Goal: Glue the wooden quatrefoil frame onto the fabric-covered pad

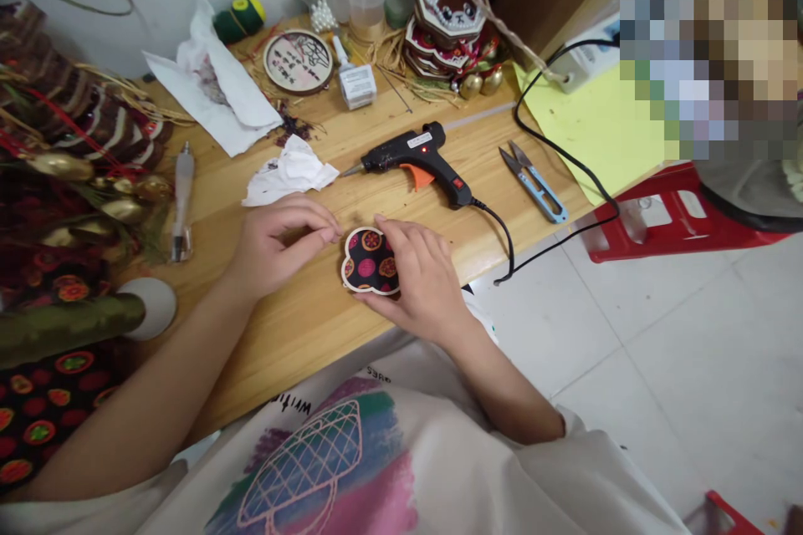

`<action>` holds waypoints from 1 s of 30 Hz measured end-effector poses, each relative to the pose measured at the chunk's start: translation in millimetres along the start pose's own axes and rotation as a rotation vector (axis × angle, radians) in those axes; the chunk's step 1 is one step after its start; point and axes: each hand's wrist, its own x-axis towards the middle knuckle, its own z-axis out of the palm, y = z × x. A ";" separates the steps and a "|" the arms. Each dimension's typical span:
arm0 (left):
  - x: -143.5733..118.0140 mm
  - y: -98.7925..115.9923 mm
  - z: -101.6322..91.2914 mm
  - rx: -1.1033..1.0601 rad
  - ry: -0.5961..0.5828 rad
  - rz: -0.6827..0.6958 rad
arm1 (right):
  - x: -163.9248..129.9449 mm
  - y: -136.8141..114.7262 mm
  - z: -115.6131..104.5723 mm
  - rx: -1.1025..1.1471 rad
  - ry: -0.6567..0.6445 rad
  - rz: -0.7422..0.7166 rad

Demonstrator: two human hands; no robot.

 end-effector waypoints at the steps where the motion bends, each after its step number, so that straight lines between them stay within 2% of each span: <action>1: 0.1 0.3 -0.1 -0.007 -0.001 0.000 | 0.1 0.2 0.4 0.003 0.005 -0.002; 12: 0.8 4.2 -1.9 -0.024 -0.017 -0.040 | -0.2 0.2 1.9 0.018 0.040 0.055; 21: -0.2 2.3 -3.6 -0.213 0.035 -0.075 | 0.8 0.1 2.7 0.011 0.075 0.043; 26: -2.9 3.8 -5.2 -0.342 -0.013 -0.174 | 1.7 1.0 2.2 0.009 0.073 0.042; 30: -3.4 0.7 -3.6 -0.459 0.042 -0.215 | 1.6 1.1 3.8 0.002 0.069 0.049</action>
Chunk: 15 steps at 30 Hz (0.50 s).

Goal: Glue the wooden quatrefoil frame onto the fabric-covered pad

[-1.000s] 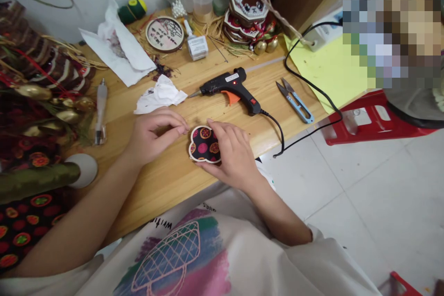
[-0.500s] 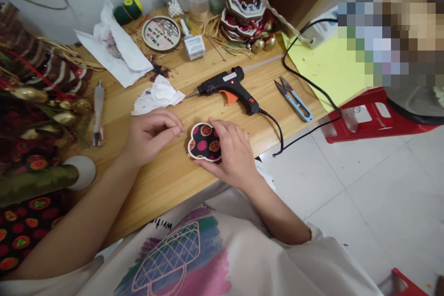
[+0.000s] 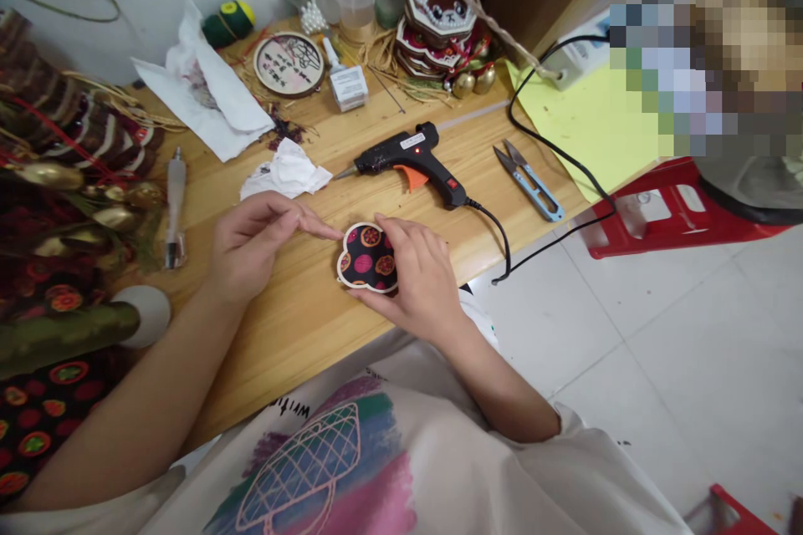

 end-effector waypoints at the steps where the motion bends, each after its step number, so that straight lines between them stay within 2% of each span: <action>1: 0.6 -0.9 -0.2 -0.030 0.016 0.002 | 0.0 -0.2 0.4 -0.005 0.000 0.002; 9: 6.7 -0.9 -1.2 -0.174 0.172 -0.028 | 1.4 -2.4 -0.2 -0.045 0.015 -0.014; 15: 7.0 -6.5 -0.7 -0.163 0.242 0.009 | 0.0 -1.6 0.4 -0.056 -0.004 0.001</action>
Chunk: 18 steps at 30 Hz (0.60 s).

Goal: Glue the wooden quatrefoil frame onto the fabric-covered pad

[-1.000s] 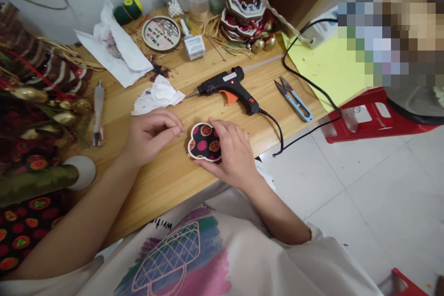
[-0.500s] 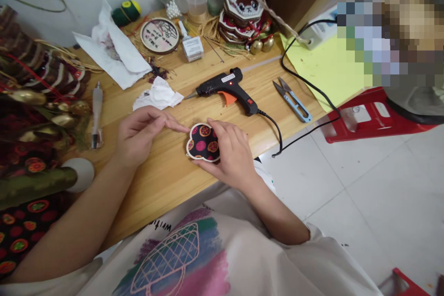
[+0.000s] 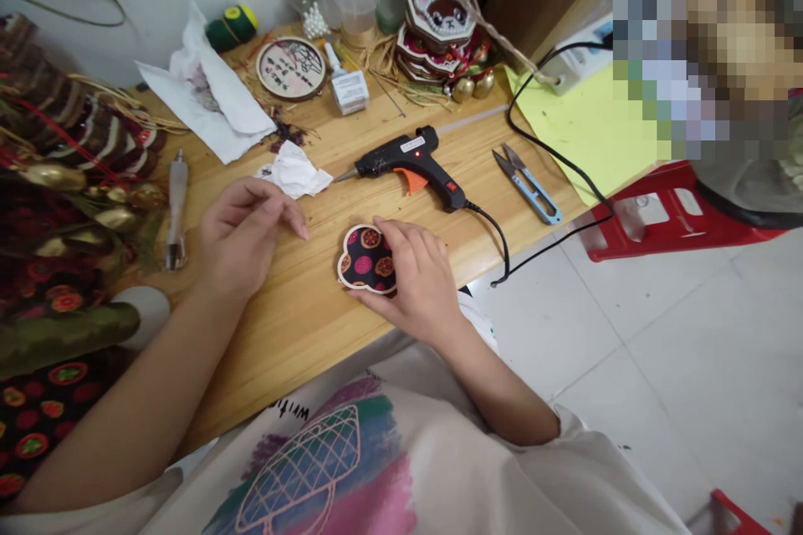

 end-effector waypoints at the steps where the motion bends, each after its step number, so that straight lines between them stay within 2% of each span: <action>1: -0.2 -0.9 0.3 0.021 0.012 0.016 | -0.3 0.3 0.1 -0.001 -0.003 0.000; 5: -0.7 -2.1 1.5 0.086 0.031 0.055 | -0.9 0.8 -0.3 -0.004 -0.011 0.002; 11: -2.1 -0.3 -0.2 0.113 0.036 0.012 | -1.0 -0.4 0.3 0.005 -0.020 0.040; 18: -3.2 0.4 -1.9 0.058 0.036 -0.004 | 0.9 -0.6 -0.8 -0.019 -0.051 -0.020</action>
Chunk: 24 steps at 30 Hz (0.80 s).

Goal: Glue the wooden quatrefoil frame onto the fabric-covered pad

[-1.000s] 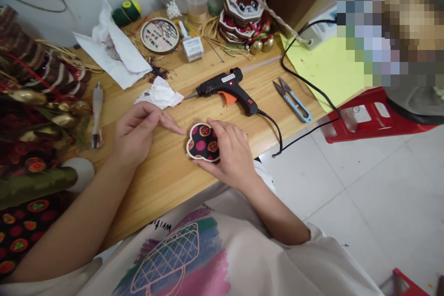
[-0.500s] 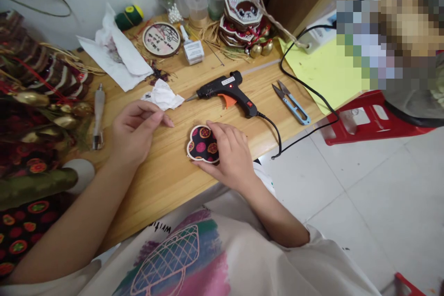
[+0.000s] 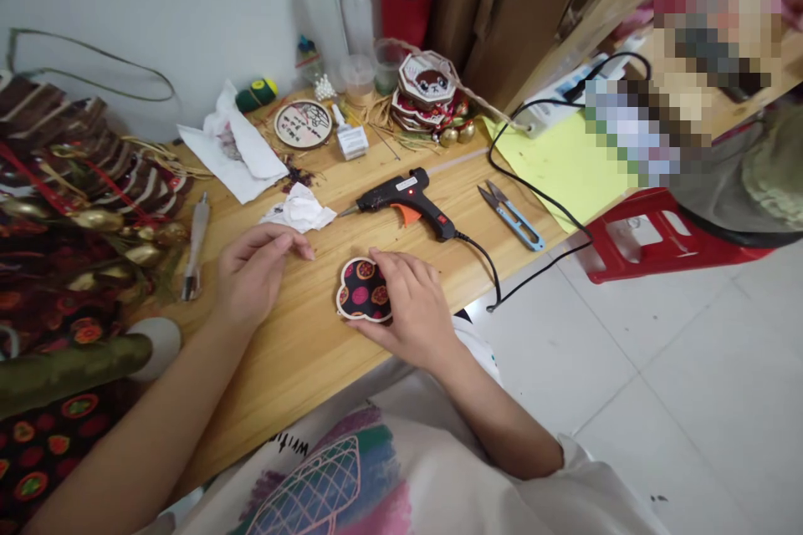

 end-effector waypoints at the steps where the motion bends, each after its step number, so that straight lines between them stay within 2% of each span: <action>1: 0.2 0.3 0.0 0.010 0.006 -0.002 | 0.5 -0.4 -0.6 -0.006 -0.013 -0.007; 7: -2.6 0.1 3.9 0.151 0.071 0.066 | 3.2 -2.8 -3.9 0.014 -0.049 -0.050; 10: -7.5 11.0 4.6 0.284 0.128 0.147 | 3.4 -2.6 -5.8 0.092 -0.022 -0.040; 13: -14.6 39.7 1.1 0.436 0.190 0.273 | 2.1 -1.7 -7.5 0.174 -0.013 -0.014; 17: -30.2 87.6 -4.5 0.603 0.383 0.433 | -0.5 1.6 -5.9 0.216 0.016 -0.015; 19: -41.0 103.4 -4.2 0.706 0.446 0.535 | -1.1 3.5 -4.0 0.235 0.055 -0.014; 21: -52.9 110.0 -0.5 0.778 0.412 0.507 | -0.8 3.6 -3.8 0.271 0.104 -0.009; 24: -69.7 106.9 11.1 0.835 0.265 0.459 | 1.3 -4.1 -12.0 0.404 0.148 -0.007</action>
